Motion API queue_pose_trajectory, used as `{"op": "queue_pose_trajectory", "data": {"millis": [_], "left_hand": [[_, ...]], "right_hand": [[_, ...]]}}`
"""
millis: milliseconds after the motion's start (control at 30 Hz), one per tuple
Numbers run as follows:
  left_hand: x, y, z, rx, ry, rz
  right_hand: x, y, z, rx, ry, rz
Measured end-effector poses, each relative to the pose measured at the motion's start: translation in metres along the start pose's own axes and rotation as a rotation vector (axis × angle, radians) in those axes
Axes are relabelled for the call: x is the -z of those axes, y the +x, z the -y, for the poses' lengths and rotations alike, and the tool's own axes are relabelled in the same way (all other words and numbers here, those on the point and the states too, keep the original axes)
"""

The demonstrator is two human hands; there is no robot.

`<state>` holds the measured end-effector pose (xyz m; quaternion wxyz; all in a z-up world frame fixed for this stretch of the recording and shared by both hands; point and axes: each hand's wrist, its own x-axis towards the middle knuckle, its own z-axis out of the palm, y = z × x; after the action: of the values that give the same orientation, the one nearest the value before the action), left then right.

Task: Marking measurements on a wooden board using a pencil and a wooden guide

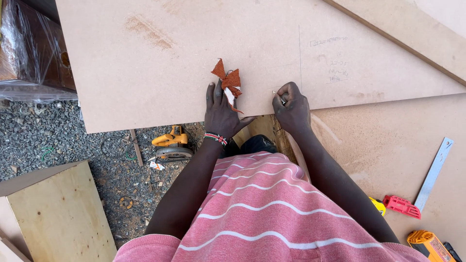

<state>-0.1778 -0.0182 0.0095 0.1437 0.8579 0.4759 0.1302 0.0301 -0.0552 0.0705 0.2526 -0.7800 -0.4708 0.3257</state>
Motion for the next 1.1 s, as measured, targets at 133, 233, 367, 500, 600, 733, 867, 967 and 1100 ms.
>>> {"op": "queue_pose_trajectory", "data": {"millis": [133, 233, 367, 500, 600, 733, 867, 967, 1100], "left_hand": [[0.004, 0.002, 0.0, 0.025, -0.038, -0.028], [0.0, 0.0, 0.001, 0.023, -0.035, -0.028], [0.006, 0.002, 0.0, 0.005, -0.027, -0.041], [0.002, 0.001, 0.003, -0.008, -0.03, -0.041], [-0.002, 0.001, 0.003, -0.009, -0.031, -0.046], [-0.006, -0.001, 0.003, -0.002, -0.022, -0.037], [-0.008, -0.002, 0.003, 0.017, -0.05, -0.014], [-0.007, -0.002, 0.003, 0.027, -0.051, -0.007], [-0.005, -0.001, 0.004, 0.017, -0.047, 0.01]], "right_hand": [[0.006, 0.003, -0.008, -0.014, 0.026, -0.041], [0.014, 0.006, -0.02, -0.034, 0.012, -0.077], [0.03, 0.01, -0.034, -0.094, 0.014, -0.143], [0.028, 0.01, -0.03, -0.064, 0.077, -0.127], [0.014, 0.005, -0.008, -0.024, 0.065, -0.049], [0.0, -0.002, 0.011, 0.006, 0.162, -0.01], [-0.003, 0.0, 0.008, 0.068, 0.169, -0.005], [-0.007, 0.003, 0.004, 0.061, 0.186, 0.0], [-0.01, 0.008, -0.009, 0.082, 0.174, -0.005]]}}
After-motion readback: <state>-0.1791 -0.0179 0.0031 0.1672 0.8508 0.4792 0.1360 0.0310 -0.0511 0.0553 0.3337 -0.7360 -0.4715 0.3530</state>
